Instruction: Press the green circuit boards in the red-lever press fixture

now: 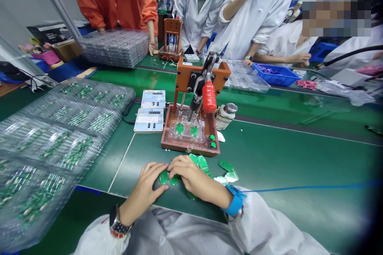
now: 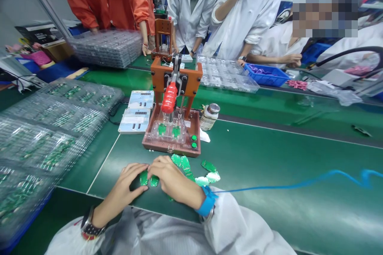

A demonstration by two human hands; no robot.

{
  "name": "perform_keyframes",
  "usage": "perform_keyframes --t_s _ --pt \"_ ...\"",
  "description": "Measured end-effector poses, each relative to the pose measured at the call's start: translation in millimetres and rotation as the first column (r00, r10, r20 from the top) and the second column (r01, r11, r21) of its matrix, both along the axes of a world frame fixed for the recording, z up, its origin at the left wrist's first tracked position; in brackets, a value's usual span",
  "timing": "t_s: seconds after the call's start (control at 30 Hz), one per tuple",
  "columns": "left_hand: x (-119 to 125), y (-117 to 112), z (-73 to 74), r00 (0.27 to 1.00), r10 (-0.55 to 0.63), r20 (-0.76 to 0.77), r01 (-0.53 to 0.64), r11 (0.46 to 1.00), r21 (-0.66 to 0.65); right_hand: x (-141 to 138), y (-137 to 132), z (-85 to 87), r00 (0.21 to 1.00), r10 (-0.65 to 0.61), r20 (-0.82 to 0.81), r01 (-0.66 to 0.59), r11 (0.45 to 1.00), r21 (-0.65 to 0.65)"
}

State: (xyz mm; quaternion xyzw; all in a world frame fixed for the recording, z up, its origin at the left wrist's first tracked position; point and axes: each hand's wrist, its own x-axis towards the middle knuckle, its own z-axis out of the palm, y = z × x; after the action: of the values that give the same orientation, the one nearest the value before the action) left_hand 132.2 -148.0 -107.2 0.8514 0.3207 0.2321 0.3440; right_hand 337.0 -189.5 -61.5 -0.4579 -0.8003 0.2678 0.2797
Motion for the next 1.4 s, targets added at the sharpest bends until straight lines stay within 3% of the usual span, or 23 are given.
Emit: perform_keyframes --t_s 0.1,0.17,0.27,0.33,0.37,0.43,0.5,0.53,0.6,0.7,0.8,1.03,1.23,1.4 --pt "3.9 0.0 -2.4 0.999 -0.039 0.013 0.039 0.999 -0.01 6.3 -7.3 7.9 0.999 -0.034 0.021 0.034 0.999 0.0" --pt "6.4 -0.4 -4.6 0.998 -0.055 0.038 0.056 0.998 -0.029 10.9 -12.5 23.5 1.0 -0.004 0.025 0.004 1.0 0.007" --pt "7.8 -0.6 -10.3 0.996 -0.05 0.073 0.054 0.997 -0.051 20.1 -18.9 62.8 0.998 0.055 -0.017 -0.053 0.995 0.082" --pt "8.1 0.9 -16.5 0.995 -0.048 0.084 0.052 0.997 -0.052 28.9 -20.3 92.7 0.997 0.028 -0.075 -0.008 0.966 0.258" --pt "8.5 2.4 -19.9 0.995 -0.048 0.083 0.053 0.997 -0.051 34.0 -19.4 106.3 0.994 -0.023 -0.107 0.062 0.924 0.377" --pt "10.1 6.1 -25.4 0.997 -0.051 0.065 0.055 0.997 -0.051 45.0 -13.0 128.3 0.967 -0.165 -0.193 0.249 0.757 0.604" --pt "12.5 9.3 -27.5 0.997 -0.058 0.047 0.06 0.997 -0.056 55.1 -0.1 141.6 0.926 -0.268 -0.267 0.377 0.575 0.726" --pt "13.7 10.2 -27.1 0.997 -0.064 0.04 0.066 0.996 -0.061 59.2 8.0 145.1 0.917 -0.285 -0.277 0.391 0.519 0.76" --pt "15.8 10.6 -24.6 0.997 -0.069 0.024 0.071 0.994 -0.079 64.6 24.7 146.4 0.929 -0.288 -0.232 0.351 0.492 0.796" --pt "18.1 9.3 -20.1 0.997 -0.076 -0.006 0.075 0.991 -0.108 65.6 44.5 140.2 0.953 -0.283 -0.104 0.246 0.533 0.809" --pt "19.5 8.7 -18.6 0.996 -0.082 -0.027 0.078 0.991 -0.108 62.0 56.0 132.8 0.961 -0.265 -0.083 0.221 0.546 0.808" --pt "20.3 13.7 -28.7 0.989 -0.133 -0.061 0.133 0.991 -0.005 57.5 71.9 129.5 0.966 -0.167 -0.195 0.254 0.502 0.827" --pt "18.9 17.1 -41.1 0.986 -0.162 -0.05 0.165 0.983 0.08 60.2 75.9 128.3 0.977 -0.139 -0.164 0.209 0.443 0.872" --pt "18.8 18.2 -43.2 0.986 -0.166 -0.004 0.164 0.966 0.198 59.7 76.7 127.3 0.978 -0.142 -0.154 0.2 0.416 0.887"
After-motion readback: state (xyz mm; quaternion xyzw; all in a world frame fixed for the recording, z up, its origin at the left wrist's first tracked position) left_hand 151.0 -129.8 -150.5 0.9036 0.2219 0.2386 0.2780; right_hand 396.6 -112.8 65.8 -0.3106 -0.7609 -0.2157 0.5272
